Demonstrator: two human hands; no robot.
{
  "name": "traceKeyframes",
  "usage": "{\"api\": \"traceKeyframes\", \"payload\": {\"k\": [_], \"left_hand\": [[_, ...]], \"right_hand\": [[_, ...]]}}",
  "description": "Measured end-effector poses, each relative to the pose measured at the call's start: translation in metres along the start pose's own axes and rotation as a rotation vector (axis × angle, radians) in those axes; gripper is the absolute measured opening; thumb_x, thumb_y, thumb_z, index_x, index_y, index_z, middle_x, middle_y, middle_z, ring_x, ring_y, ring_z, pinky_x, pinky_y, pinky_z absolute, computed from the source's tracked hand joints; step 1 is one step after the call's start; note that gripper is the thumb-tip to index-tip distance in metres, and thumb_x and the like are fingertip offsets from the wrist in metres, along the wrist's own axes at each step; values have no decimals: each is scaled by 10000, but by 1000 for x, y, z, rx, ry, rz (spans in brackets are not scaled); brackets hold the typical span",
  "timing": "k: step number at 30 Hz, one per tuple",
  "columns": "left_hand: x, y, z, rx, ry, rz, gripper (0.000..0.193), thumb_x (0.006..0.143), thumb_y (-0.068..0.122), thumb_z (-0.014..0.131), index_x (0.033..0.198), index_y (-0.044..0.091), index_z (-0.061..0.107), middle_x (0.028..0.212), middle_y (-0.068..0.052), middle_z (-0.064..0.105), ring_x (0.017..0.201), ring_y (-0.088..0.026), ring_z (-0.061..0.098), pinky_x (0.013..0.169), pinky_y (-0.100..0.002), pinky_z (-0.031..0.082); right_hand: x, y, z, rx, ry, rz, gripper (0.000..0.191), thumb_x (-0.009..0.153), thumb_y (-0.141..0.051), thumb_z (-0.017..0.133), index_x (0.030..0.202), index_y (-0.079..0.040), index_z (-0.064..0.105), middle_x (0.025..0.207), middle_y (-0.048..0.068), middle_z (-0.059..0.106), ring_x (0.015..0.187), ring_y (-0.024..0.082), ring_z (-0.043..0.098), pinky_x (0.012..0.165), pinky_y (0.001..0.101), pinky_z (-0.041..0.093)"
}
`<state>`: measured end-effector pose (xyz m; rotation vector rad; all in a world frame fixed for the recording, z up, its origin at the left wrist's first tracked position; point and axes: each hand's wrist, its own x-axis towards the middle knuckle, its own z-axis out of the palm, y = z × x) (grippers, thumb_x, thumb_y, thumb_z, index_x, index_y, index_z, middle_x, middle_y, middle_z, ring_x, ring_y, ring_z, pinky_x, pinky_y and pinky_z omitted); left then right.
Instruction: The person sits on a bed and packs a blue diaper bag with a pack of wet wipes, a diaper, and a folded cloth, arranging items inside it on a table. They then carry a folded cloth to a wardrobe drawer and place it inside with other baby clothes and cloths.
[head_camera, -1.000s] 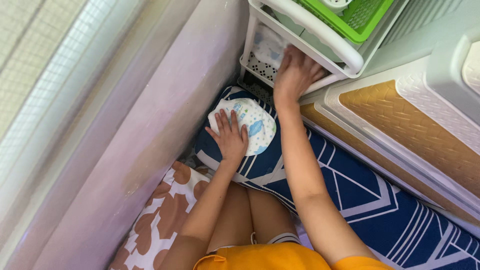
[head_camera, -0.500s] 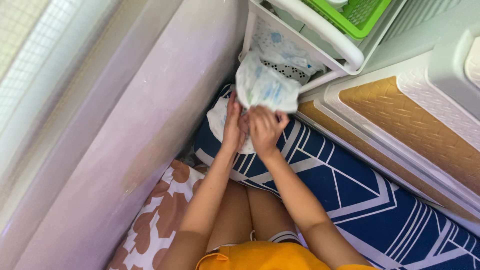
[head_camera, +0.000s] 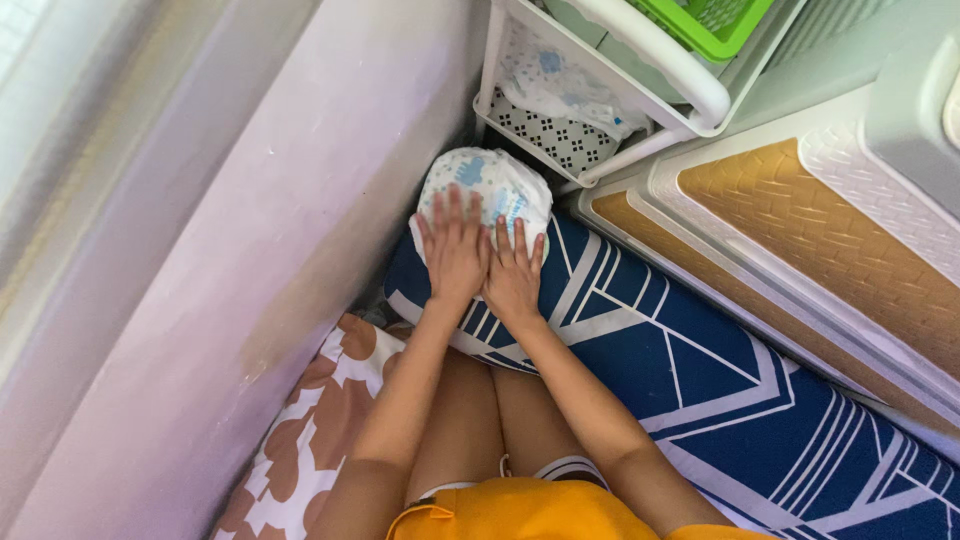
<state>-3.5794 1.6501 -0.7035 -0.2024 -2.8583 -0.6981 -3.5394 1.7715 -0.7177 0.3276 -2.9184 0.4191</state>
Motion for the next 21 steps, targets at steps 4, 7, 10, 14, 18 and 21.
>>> {"api": "traceKeyframes", "payload": {"k": [4, 7, 10, 14, 18, 21], "left_hand": [[7, -6, 10, 16, -114, 15, 566, 1048, 365, 464, 1574, 156, 468, 1690, -144, 282, 1588, -357, 166, 1241, -647, 11], [4, -9, 10, 4, -85, 29, 555, 1054, 365, 458, 1555, 130, 499, 1669, -166, 325, 1575, -376, 194, 1238, -637, -1], [12, -1, 7, -59, 20, 36, 462, 1044, 298, 500, 1452, 101, 588, 1569, -155, 475, 1524, -364, 340, 1248, -624, 85], [49, 10, -6, -270, 157, 116, 355, 961, 101, 593, 1307, 57, 662, 1401, -132, 629, 1378, -348, 547, 1201, -536, 357], [106, 32, -21, -387, 266, 263, 484, 898, -32, 633, 1370, 73, 618, 1465, -136, 582, 1293, -348, 608, 1070, -453, 528], [143, 52, -27, -347, 251, 278, 603, 889, -50, 627, 1459, 137, 566, 1547, -106, 517, 1251, -334, 653, 964, -419, 577]], "right_hand": [[-4, 3, 10, 0, -34, 13, 589, 1006, -331, 535, 1528, -60, 511, 1644, 132, 392, 1570, 365, 231, 1254, 635, 65], [-3, 3, 9, 9, -2, -6, 571, 1004, -301, 546, 1521, -59, 525, 1625, 134, 416, 1560, 352, 242, 1249, 619, 93], [7, 10, -2, 150, 31, 31, 529, 1003, -214, 562, 1510, -65, 542, 1579, 169, 458, 1530, 363, 315, 1265, 592, 194], [39, 21, -27, 255, 281, 79, 411, 1038, -109, 590, 1445, -62, 561, 1477, 231, 482, 1431, 440, 386, 1225, 581, 320], [96, 31, -52, 280, 432, 224, 461, 1066, -30, 528, 1525, -53, 491, 1579, 233, 389, 1450, 437, 372, 1212, 535, 342], [134, 40, -66, 223, 570, 232, 521, 1078, -27, 513, 1586, -33, 400, 1631, 233, 319, 1512, 445, 341, 1260, 546, 291]]}}
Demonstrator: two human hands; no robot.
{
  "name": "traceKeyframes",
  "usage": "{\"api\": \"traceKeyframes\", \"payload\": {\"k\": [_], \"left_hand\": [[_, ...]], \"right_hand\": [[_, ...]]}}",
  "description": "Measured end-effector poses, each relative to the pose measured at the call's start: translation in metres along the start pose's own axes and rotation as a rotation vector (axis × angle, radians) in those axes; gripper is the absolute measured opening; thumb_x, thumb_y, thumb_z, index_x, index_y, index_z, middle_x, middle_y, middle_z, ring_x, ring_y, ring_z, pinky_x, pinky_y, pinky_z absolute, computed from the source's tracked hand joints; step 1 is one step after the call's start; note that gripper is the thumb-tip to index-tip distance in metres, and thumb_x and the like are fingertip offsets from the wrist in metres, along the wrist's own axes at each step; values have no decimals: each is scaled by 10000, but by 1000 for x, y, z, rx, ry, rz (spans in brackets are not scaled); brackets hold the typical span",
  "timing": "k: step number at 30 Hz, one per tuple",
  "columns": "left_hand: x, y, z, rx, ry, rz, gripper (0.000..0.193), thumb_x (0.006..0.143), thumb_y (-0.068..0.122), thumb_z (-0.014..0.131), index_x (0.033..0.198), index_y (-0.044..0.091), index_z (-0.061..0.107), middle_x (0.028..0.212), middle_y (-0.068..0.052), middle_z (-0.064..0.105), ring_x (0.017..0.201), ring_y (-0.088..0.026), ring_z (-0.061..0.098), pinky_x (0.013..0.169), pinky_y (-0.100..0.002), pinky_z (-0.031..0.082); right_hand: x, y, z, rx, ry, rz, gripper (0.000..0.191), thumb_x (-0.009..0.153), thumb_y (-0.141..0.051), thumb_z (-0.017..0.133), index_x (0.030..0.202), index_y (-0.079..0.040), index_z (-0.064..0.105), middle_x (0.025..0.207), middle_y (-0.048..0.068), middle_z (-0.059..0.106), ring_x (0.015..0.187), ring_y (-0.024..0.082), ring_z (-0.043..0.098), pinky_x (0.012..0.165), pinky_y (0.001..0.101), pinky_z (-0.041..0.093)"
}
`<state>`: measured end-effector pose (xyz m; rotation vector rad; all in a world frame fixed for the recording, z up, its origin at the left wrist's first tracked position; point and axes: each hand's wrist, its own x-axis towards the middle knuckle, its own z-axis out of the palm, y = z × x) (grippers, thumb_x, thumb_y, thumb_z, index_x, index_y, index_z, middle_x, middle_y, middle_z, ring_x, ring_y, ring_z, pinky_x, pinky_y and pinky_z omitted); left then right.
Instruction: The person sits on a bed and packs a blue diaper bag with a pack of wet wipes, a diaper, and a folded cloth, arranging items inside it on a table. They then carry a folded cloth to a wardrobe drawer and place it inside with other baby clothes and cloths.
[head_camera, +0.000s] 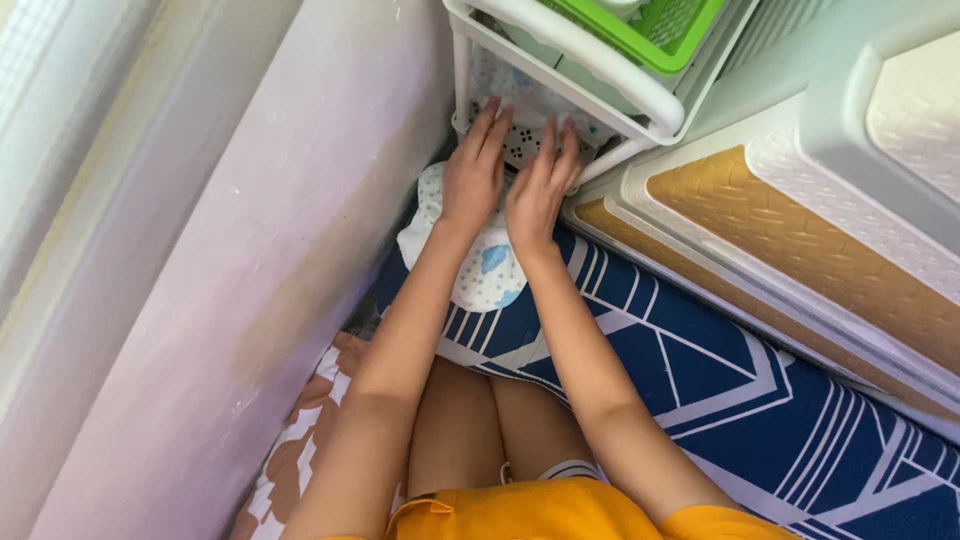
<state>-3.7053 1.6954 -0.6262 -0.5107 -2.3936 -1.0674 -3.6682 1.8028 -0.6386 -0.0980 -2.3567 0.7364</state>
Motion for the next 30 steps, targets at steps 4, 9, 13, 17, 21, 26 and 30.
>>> {"api": "traceKeyframes", "payload": {"k": [4, 9, 13, 17, 21, 26, 30], "left_hand": [[30, 4, 14, 47, -2, -13, 713, 864, -72, 598, 1534, 153, 504, 1611, -94, 441, 1189, -298, 695, 828, -386, 611], [48, -5, 33, 92, -18, -57, 587, 904, -6, 638, 1462, 158, 560, 1563, -98, 472, 1115, -295, 701, 821, -396, 614], [52, -7, 37, 62, 31, -62, 393, 942, 30, 650, 1318, 140, 635, 1428, -61, 570, 1112, -281, 703, 844, -401, 612], [52, -3, 26, 47, 51, -27, 362, 938, 26, 631, 1290, 104, 650, 1331, -63, 589, 1139, -305, 681, 852, -403, 608], [41, 2, 4, 7, 22, -15, 348, 931, -13, 612, 1252, 113, 656, 1389, -50, 596, 1187, -300, 677, 899, -411, 608], [-2, 3, -21, -67, 73, 8, 276, 957, -59, 633, 1197, 76, 637, 1491, -108, 571, 1269, -317, 650, 947, -396, 602], [-67, -7, -40, -25, 62, 82, 349, 854, -102, 624, 1174, 36, 633, 1460, -181, 569, 1293, -369, 633, 1046, -443, 582]], "right_hand": [[28, 9, 11, 107, 57, 33, 557, 1097, -70, 541, 1603, 5, 322, 1652, 262, 262, 1530, 475, 307, 1264, 541, 283], [33, 20, 29, 32, 84, 77, 511, 1095, -78, 563, 1562, 9, 376, 1632, 257, 309, 1496, 474, 342, 1259, 540, 306], [34, 24, 31, 7, 52, 106, 496, 1077, -66, 584, 1534, 16, 409, 1575, 270, 356, 1437, 469, 388, 1222, 549, 318], [38, 21, 23, 76, 100, 93, 449, 1056, -36, 611, 1482, 7, 475, 1468, 241, 413, 1407, 417, 448, 1188, 502, 384], [37, 12, 7, 183, 65, 170, 279, 1049, 5, 614, 1318, -58, 648, 1378, 175, 473, 1321, 335, 540, 1150, 437, 472], [2, -7, -24, 148, 65, -28, 214, 1011, 3, 636, 1217, -45, 666, 1377, 175, 495, 1310, 373, 533, 1087, 468, 481], [-51, -22, -53, 175, -19, -135, 211, 941, 27, 679, 1137, -49, 703, 1230, 167, 595, 1151, 373, 612, 964, 477, 530]]}}
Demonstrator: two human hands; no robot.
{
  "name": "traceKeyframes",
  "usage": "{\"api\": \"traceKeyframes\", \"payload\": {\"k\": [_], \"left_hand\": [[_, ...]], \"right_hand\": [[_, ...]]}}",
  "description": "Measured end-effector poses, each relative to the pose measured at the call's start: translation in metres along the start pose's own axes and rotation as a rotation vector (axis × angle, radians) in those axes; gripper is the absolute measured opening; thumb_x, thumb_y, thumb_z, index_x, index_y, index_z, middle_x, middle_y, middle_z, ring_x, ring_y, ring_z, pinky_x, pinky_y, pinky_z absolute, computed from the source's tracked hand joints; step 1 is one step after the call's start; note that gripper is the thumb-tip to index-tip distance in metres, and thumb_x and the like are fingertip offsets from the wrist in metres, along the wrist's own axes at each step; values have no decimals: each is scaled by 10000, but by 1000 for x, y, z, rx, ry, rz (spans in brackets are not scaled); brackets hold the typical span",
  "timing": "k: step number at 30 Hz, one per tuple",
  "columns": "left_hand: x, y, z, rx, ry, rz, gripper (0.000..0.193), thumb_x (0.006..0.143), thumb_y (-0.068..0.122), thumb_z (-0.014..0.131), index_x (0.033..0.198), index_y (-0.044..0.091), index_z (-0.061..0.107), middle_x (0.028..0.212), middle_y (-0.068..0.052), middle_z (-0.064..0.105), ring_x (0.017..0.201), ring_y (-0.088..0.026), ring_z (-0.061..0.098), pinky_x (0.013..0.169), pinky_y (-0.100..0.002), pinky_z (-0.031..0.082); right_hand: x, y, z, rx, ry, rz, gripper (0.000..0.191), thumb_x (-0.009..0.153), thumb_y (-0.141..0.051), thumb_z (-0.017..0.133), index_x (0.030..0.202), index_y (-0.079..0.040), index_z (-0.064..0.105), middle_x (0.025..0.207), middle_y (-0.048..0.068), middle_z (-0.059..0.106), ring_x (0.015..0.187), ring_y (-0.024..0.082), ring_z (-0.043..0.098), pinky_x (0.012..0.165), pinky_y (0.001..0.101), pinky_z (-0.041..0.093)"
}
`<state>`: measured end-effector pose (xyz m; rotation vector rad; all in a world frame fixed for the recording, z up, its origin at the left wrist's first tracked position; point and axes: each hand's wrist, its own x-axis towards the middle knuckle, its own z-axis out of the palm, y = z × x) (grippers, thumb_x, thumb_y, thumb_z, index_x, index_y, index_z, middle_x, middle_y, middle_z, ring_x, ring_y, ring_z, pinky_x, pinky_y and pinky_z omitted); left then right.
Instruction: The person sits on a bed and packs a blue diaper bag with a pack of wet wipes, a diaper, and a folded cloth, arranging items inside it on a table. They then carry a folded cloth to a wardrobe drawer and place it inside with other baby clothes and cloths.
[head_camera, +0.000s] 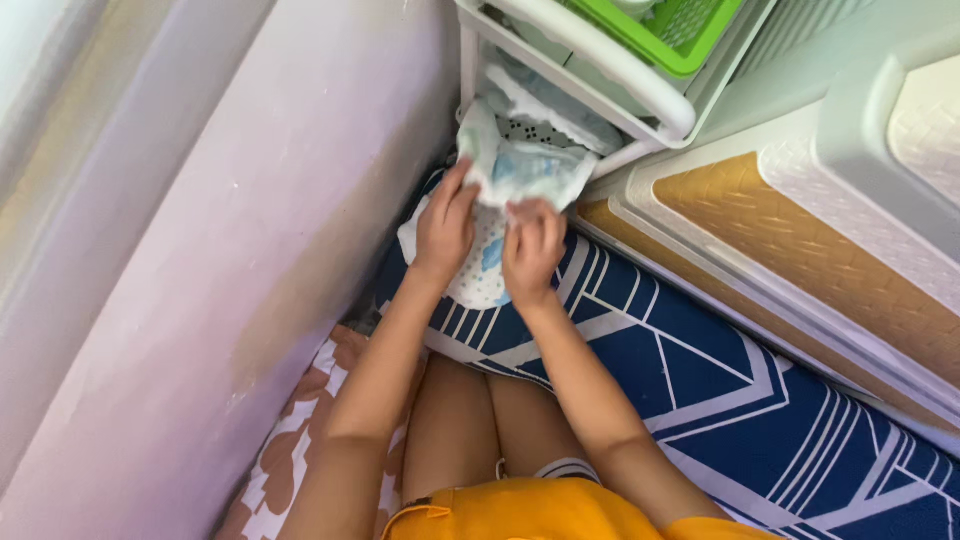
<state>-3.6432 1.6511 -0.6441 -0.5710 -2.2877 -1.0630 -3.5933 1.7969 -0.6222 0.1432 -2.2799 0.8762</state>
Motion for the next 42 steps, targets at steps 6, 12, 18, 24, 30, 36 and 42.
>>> {"api": "traceKeyframes", "payload": {"k": [6, 12, 18, 24, 30, 36, 42], "left_hand": [[-101, -3, -24, 41, -56, -127, 274, 916, -75, 689, 1167, 12, 621, 1433, -223, 581, 1250, -416, 620, 994, -436, 563], [-137, 0, -38, 252, -176, -324, 413, 869, 69, 637, 1279, 60, 683, 1388, -92, 643, 1331, -398, 513, 1109, -535, 423], [-135, 1, -43, 346, -227, -198, 342, 947, 219, 629, 1260, 113, 715, 1417, -93, 618, 1425, -357, 479, 1196, -585, 309], [-108, 3, -35, 305, -113, -177, 258, 936, 211, 686, 1174, 113, 704, 1345, -102, 630, 1374, -360, 500, 1157, -588, 348], [-31, 12, -19, 211, -40, -40, 396, 920, 123, 720, 1309, 94, 655, 1401, -98, 607, 1295, -344, 563, 1086, -497, 447], [40, 26, 3, 163, -87, -2, 519, 924, 74, 732, 1429, 110, 619, 1490, -53, 570, 1098, -256, 666, 923, -394, 559], [67, 31, 23, 190, -64, 16, 471, 892, 33, 719, 1349, 128, 657, 1533, -57, 525, 1145, -251, 674, 925, -378, 589]], "right_hand": [[-69, -28, -12, 27, -183, 30, 320, 859, 6, 722, 1152, -123, 724, 1090, 81, 662, 975, 304, 668, 831, 410, 565], [-107, -39, 2, -74, -389, 29, 332, 884, -69, 730, 1212, -117, 729, 1041, 76, 664, 911, 277, 679, 714, 393, 563], [-120, -38, 17, -113, -464, 90, 319, 888, -118, 734, 1206, -132, 748, 988, 57, 667, 851, 259, 695, 651, 388, 561], [-98, -25, 12, -2, -530, 176, 163, 986, -183, 710, 1142, -150, 747, 1039, 38, 713, 862, 213, 718, 692, 369, 595], [-28, -9, -7, -57, -190, 68, 349, 975, -109, 672, 1323, -133, 691, 1176, 106, 660, 1037, 278, 695, 873, 394, 598], [39, 4, -10, -46, -26, 129, 451, 1044, -59, 616, 1487, -85, 537, 1519, 192, 521, 1386, 393, 565, 1061, 437, 555], [51, 22, -6, -27, -16, 222, 371, 1045, -16, 595, 1414, -42, 569, 1456, 182, 553, 1233, 372, 645, 972, 406, 595]]}}
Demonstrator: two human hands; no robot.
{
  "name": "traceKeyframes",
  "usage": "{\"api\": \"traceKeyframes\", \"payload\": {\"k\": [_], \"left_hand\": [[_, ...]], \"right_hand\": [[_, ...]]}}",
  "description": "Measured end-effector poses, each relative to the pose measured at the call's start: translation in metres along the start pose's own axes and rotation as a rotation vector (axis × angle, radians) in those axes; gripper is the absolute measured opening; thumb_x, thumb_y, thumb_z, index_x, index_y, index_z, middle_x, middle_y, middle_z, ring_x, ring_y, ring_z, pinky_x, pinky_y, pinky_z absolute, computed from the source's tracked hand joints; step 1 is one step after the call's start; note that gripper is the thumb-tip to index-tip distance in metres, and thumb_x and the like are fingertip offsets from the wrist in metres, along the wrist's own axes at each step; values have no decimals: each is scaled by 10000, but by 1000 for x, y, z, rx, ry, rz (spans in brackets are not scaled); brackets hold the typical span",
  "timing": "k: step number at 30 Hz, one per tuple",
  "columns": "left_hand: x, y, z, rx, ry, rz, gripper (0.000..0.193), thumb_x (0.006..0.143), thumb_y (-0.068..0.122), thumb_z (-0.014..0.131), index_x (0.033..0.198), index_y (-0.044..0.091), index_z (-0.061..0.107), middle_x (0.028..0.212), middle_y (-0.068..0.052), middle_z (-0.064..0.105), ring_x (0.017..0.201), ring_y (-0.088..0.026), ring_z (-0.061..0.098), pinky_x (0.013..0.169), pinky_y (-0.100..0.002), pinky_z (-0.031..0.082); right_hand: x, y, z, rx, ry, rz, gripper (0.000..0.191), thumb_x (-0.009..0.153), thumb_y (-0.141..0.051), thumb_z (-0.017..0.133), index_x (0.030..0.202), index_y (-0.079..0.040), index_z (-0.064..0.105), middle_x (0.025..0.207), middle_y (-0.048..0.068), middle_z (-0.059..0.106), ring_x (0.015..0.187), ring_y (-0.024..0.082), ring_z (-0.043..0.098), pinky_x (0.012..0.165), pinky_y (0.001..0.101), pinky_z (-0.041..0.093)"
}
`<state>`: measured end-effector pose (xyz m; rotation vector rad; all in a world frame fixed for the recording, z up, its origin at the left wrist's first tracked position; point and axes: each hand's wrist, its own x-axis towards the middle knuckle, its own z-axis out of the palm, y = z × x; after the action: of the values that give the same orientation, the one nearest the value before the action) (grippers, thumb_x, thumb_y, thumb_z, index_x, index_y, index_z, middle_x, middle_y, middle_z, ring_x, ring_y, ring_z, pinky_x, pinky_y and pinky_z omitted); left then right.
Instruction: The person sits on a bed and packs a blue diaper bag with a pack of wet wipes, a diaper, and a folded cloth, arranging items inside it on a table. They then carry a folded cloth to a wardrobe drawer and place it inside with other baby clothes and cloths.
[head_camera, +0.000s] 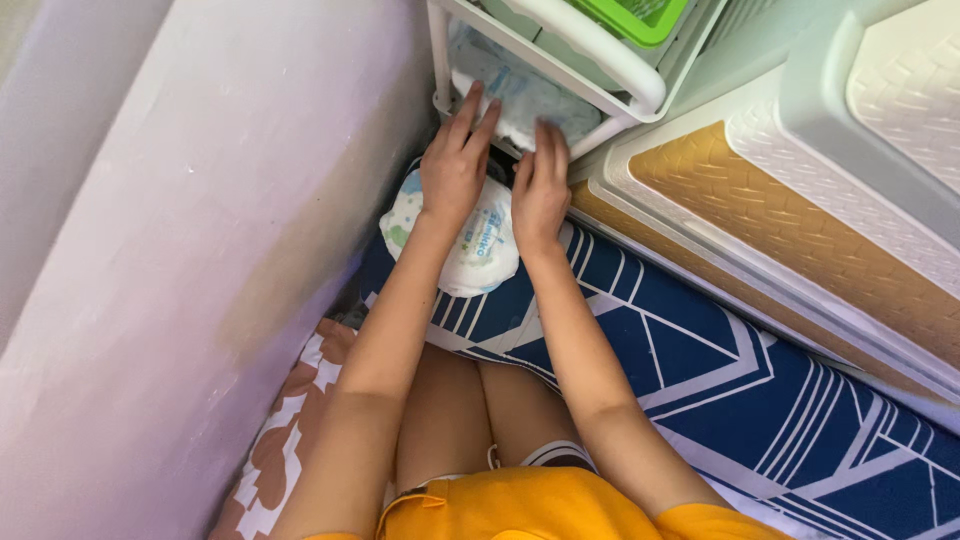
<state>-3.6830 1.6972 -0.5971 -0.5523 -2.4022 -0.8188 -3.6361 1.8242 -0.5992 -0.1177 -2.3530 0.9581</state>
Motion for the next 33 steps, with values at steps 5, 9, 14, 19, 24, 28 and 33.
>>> {"api": "traceKeyframes", "payload": {"k": [5, 9, 14, 19, 24, 28, 33], "left_hand": [[-4, -3, -4, -45, 53, -5, 298, 876, -7, 727, 1155, 93, 702, 1457, -52, 611, 1195, -253, 679, 949, -366, 586], [-32, -9, -27, -92, 63, 39, 337, 838, -35, 720, 1159, 68, 707, 1375, -111, 653, 1204, -320, 669, 1010, -419, 577], [-95, -13, -57, -36, 60, 34, 353, 837, -26, 749, 1171, 82, 715, 1319, -131, 665, 1165, -383, 656, 1014, -459, 557], [-172, -16, -64, 51, -11, -20, 363, 858, -9, 754, 1201, 107, 734, 1344, -101, 657, 1200, -377, 621, 1012, -473, 535], [-225, -27, -56, 135, -199, -124, 363, 846, 57, 743, 1192, 167, 761, 1385, -35, 642, 1299, -440, 556, 1052, -520, 484], [-228, -29, -58, 146, -212, -127, 337, 866, 120, 745, 1196, 188, 766, 1415, -26, 632, 1396, -465, 457, 1109, -589, 402], [-205, -18, -66, 201, -164, -130, 353, 750, 121, 693, 1085, 194, 776, 1349, -43, 650, 1415, -423, 420, 1137, -704, 264]], "right_hand": [[-11, 2, 3, 140, 15, 11, 206, 1023, 41, 637, 1200, -41, 703, 1225, 123, 703, 899, 217, 780, 777, 324, 638], [-30, -4, -10, 50, 41, -261, 218, 951, 47, 693, 1147, -43, 718, 1147, 117, 715, 985, 276, 760, 816, 349, 625], [-73, -13, -22, 117, -82, -322, 224, 901, 57, 735, 1102, -42, 749, 1100, 121, 732, 889, 274, 767, 736, 338, 614], [-129, -9, -19, 149, -192, -290, 200, 914, 5, 735, 1098, -73, 753, 1098, 92, 735, 852, 239, 761, 713, 327, 615], [-169, 0, -9, 40, -366, -204, 192, 923, -66, 716, 1105, -99, 765, 1130, 55, 741, 767, 224, 742, 645, 336, 594], [-173, -3, -6, -6, -397, -152, 185, 918, -102, 714, 1094, -111, 771, 1133, 33, 749, 750, 237, 735, 631, 343, 591], [-157, -19, -12, 58, -446, -15, 159, 895, -201, 753, 1031, -123, 776, 1079, 33, 752, 758, 238, 752, 625, 337, 595]]}}
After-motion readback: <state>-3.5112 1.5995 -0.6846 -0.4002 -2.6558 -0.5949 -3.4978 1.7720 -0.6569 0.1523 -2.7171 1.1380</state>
